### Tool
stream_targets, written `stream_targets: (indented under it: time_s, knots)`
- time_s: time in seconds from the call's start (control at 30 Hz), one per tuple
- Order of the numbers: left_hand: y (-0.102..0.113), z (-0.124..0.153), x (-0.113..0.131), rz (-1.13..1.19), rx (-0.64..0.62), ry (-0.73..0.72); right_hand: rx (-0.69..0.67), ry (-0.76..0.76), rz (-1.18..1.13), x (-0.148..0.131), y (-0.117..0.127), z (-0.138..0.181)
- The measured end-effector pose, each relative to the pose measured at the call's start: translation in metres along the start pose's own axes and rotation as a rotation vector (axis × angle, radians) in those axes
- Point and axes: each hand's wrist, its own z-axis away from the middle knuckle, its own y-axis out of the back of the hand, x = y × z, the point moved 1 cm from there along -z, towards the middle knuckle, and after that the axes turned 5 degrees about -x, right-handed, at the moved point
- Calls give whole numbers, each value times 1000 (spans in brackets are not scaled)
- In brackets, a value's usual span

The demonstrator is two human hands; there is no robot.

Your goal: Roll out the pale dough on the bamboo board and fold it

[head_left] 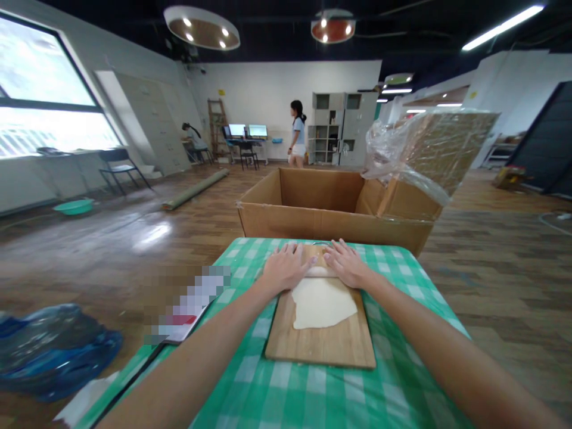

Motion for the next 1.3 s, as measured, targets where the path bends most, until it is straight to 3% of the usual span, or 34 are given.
stream_targets:
  time_s: [0.13,0.3,0.4,0.5,0.57,0.63,0.8,0.97,1.17,1.3]
  knots:
    - [4,16,7,-20,2,22,8,158,9,-20,6,22]
    - [18,34,14,35,-8,38,-26,26,-66,-46,11,55]
    - [37,60,28,125,38,28,-29,9,-112,-55,9,69]
    - [58,96,51,204,109,-119,-15,18,-151,-58,8,71]
    - [64,116,66,236,-24,-283,-30,-16,-160,-58,8,68]
    - [65,127,74,215,-114,-335,-50,-68,-160,-57,10,63]
    - [54,121,69,149,-212,-366,-74,-153,-127,-56,18,64]
    - [48,112,51,100,-205,-441,-90,-201,-78,-40,23,92]
    - [58,116,39,171,-72,-471,-78,-75,-153,-21,34,137]
    - [62,103,41,211,53,-339,-86,29,-149,-28,44,150]
